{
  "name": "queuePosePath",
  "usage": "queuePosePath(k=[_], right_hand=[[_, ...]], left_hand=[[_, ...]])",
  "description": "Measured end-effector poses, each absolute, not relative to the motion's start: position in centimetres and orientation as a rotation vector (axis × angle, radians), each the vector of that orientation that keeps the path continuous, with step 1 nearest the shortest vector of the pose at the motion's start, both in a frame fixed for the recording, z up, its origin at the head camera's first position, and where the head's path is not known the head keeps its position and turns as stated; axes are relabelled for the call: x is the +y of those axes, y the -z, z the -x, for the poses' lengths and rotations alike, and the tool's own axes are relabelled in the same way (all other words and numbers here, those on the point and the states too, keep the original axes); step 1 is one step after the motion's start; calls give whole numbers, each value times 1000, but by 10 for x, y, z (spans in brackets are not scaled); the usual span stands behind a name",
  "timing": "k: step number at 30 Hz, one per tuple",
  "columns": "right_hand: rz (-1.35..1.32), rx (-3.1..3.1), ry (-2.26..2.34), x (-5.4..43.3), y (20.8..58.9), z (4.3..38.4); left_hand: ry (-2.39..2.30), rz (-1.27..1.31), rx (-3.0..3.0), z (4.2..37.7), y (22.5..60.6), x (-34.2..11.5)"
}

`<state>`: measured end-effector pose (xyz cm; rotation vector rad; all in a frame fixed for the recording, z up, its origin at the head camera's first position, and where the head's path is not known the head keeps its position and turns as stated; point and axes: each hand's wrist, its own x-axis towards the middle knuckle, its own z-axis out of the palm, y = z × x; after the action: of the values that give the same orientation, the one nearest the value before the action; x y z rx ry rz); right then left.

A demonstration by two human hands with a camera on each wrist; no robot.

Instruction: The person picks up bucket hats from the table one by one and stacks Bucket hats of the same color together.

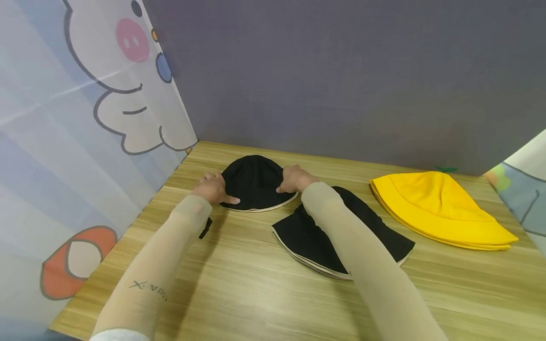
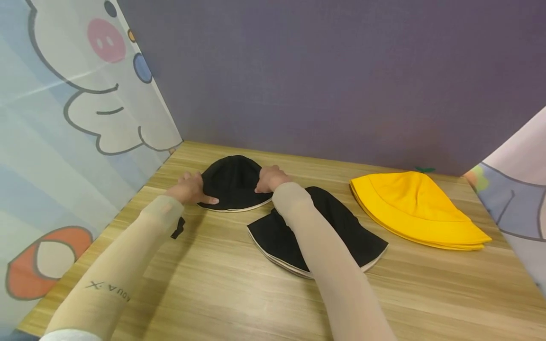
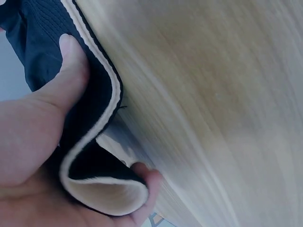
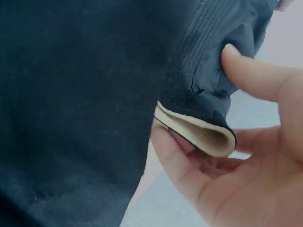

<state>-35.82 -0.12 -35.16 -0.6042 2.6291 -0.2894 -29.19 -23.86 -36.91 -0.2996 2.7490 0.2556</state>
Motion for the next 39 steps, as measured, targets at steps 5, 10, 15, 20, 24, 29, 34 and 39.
queuePosePath(k=[5, 10, 15, 20, 24, 29, 34, 39], right_hand=[[535, 2652, 327, -1, 361, 356], [523, 2688, 373, -1, 364, 355], [501, 2684, 441, -4, 364, 354], [502, 2674, 444, -5, 359, 354], [506, 2678, 449, 0, 355, 354], [485, 2672, 479, 10, 354, 356], [476, 2625, 577, 20, 352, 359], [527, 2617, 643, 29, 350, 360]], left_hand=[[-314, 280, 2716, 289, 368, -238], [-284, 230, 2746, 291, 367, -240], [-291, 189, 2705, 295, 367, -245], [-303, 144, 2659, 298, 370, -256], [-267, 111, 2649, 298, 369, -260], [-308, 96, 2631, 297, 361, -255], [-426, 38, 2677, 298, 353, -252], [-475, -13, 2734, 299, 349, -256]])
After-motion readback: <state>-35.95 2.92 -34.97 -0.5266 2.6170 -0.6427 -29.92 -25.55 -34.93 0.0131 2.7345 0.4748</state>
